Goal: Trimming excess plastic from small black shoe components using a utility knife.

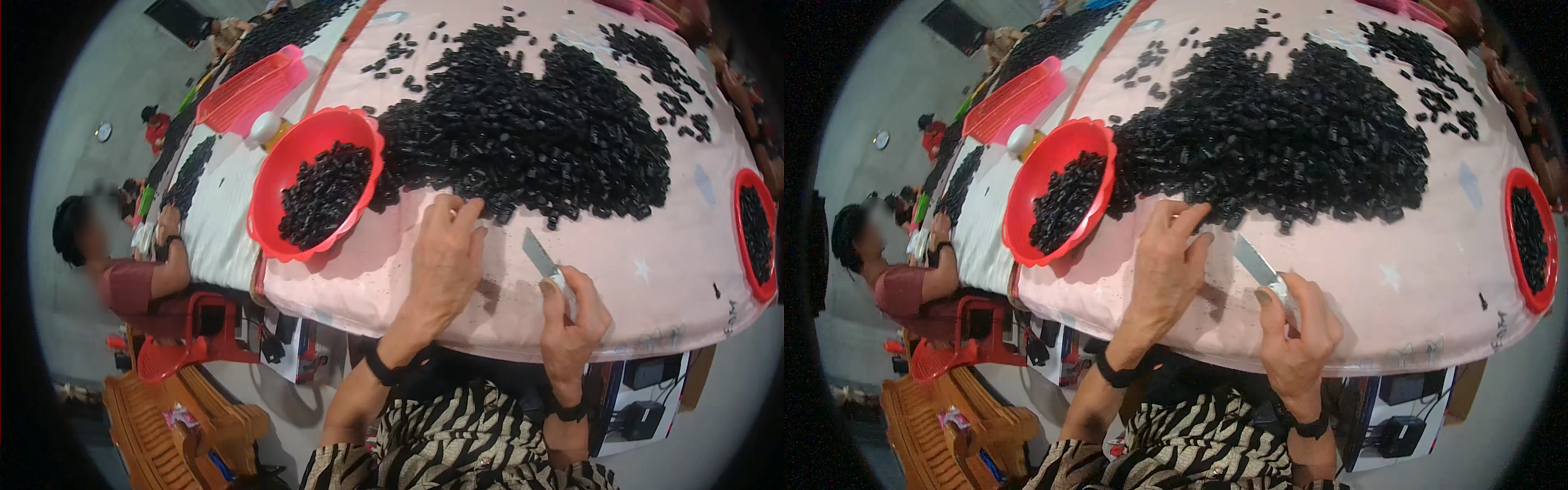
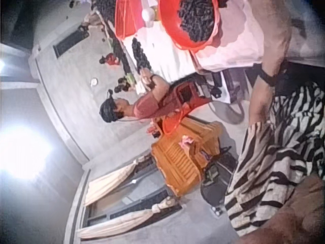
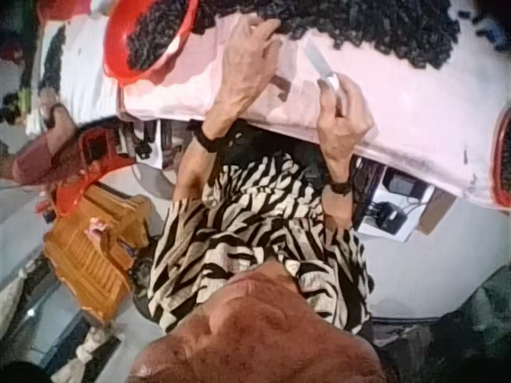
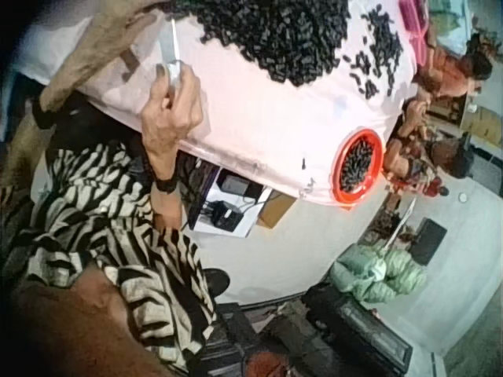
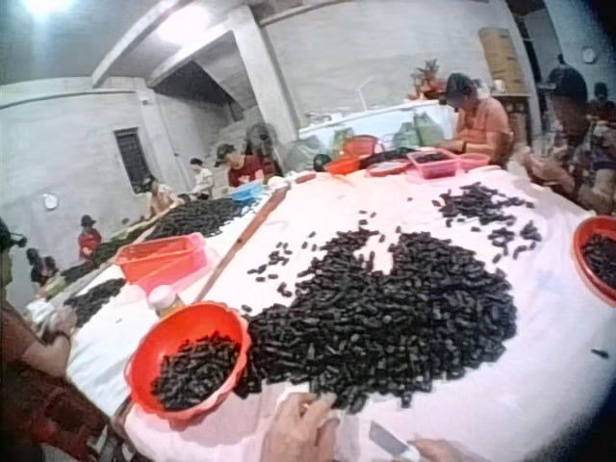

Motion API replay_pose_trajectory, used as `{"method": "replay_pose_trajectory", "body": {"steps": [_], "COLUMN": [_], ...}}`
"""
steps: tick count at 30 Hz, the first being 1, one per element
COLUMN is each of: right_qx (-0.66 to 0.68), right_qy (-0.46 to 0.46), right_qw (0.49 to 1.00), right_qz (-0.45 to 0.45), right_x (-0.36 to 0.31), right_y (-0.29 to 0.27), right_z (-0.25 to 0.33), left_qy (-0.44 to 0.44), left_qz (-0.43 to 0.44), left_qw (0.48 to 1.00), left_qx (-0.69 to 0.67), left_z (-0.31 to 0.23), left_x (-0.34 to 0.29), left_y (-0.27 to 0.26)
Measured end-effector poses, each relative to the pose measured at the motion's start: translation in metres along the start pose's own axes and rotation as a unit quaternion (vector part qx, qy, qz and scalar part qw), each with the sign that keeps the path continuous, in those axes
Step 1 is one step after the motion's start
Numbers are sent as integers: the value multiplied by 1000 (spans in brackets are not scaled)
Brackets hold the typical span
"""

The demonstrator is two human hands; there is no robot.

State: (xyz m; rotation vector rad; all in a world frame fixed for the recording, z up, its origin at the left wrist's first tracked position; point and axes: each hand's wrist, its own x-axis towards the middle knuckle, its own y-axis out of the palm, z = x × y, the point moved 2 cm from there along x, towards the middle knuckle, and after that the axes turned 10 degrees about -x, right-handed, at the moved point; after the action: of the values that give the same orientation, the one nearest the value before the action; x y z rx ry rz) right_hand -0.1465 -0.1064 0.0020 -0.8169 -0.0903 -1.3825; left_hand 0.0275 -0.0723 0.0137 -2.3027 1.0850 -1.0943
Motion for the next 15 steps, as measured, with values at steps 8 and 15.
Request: {"method": "replay_pose_trajectory", "body": {"steps": [8, 15], "right_qx": [-6, -13], "right_qy": [6, 35], "right_qw": [1000, 999], "right_qz": [22, 39], "right_x": [-3, -2], "right_y": [-1, -1], "right_z": [3, 2], "left_qy": [8, -253], "left_qz": [-12, -27], "left_qw": [1000, 877], "left_qx": [9, -408], "left_z": [1, 12], "left_x": [-5, -29], "left_y": [-2, -36]}}
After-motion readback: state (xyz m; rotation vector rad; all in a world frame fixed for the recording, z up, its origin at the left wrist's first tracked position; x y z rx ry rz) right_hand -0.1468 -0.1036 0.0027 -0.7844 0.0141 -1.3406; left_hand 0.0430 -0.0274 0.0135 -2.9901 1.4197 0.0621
